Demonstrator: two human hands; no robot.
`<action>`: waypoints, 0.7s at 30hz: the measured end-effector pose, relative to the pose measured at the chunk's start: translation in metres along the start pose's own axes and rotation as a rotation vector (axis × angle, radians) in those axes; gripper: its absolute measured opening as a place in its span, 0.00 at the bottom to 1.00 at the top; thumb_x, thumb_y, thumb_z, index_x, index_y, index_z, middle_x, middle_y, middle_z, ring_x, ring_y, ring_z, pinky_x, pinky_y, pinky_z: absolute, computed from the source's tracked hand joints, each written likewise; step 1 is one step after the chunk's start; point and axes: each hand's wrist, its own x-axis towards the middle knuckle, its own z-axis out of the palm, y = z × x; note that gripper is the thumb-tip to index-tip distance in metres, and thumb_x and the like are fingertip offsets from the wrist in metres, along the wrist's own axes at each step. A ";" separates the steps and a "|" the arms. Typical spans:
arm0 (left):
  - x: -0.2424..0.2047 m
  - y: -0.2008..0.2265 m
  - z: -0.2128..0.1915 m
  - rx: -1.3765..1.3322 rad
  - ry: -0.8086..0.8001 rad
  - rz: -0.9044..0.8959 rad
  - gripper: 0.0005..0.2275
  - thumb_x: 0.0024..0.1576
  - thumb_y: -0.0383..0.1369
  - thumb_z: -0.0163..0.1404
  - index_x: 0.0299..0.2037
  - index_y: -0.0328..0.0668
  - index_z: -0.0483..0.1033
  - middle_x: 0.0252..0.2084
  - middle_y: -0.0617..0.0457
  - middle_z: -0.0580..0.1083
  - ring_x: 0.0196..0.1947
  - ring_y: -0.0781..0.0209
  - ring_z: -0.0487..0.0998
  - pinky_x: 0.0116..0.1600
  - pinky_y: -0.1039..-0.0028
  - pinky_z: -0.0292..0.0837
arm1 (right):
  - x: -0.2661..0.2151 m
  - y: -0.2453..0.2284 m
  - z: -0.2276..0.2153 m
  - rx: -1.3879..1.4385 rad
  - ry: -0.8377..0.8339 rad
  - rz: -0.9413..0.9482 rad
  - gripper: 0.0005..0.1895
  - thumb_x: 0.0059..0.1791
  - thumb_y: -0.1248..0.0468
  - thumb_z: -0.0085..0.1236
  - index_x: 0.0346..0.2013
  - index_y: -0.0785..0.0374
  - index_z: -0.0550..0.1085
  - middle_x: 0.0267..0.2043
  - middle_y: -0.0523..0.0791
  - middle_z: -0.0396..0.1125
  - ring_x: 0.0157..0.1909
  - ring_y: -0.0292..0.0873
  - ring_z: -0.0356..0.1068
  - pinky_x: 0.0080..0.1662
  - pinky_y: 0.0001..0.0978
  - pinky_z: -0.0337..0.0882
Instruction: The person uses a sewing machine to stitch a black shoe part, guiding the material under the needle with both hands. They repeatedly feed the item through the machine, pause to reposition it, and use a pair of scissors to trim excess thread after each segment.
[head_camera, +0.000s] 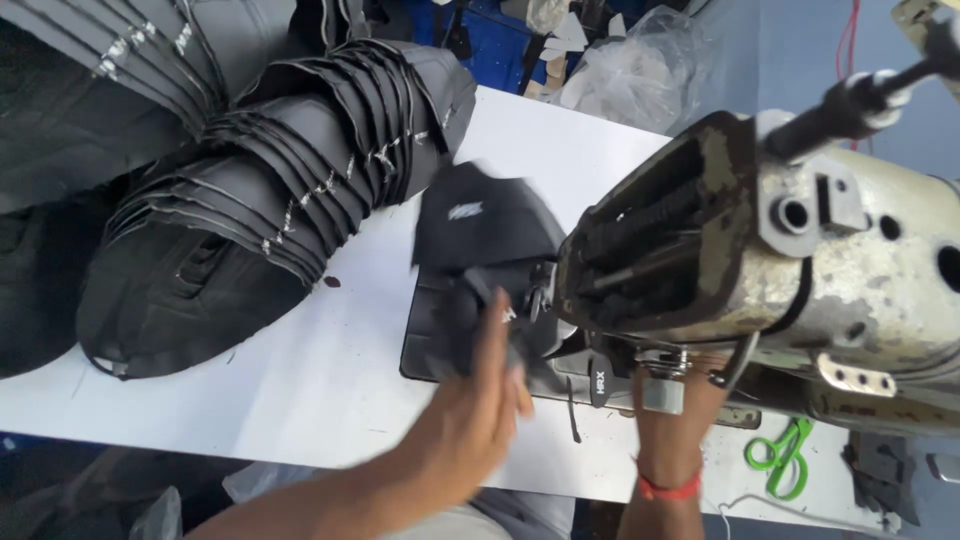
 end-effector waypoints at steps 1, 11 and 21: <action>-0.014 -0.002 0.004 -0.050 -0.093 0.033 0.32 0.68 0.34 0.42 0.76 0.30 0.38 0.29 0.47 0.75 0.22 0.51 0.78 0.30 0.63 0.72 | -0.001 0.000 -0.004 0.257 0.035 0.108 0.23 0.51 0.73 0.53 0.61 0.66 0.64 0.54 0.49 0.67 0.51 0.44 0.70 0.51 0.35 0.72; 0.020 -0.087 -0.047 0.079 0.776 0.224 0.26 0.58 0.38 0.57 0.56 0.16 0.69 0.47 0.34 0.73 0.44 0.45 0.76 0.44 0.66 0.71 | -0.028 -0.033 -0.063 0.233 -0.087 0.687 0.19 0.61 0.54 0.43 0.49 0.68 0.71 0.23 0.47 0.64 0.24 0.38 0.63 0.28 0.31 0.61; 0.033 -0.058 -0.070 -0.039 0.693 0.373 0.13 0.60 0.33 0.59 0.47 0.30 0.76 0.41 0.43 0.77 0.42 0.48 0.79 0.46 0.67 0.73 | 0.016 -0.162 -0.050 0.003 -0.339 0.091 0.21 0.50 0.49 0.59 0.46 0.64 0.72 0.30 0.46 0.74 0.30 0.41 0.76 0.31 0.34 0.72</action>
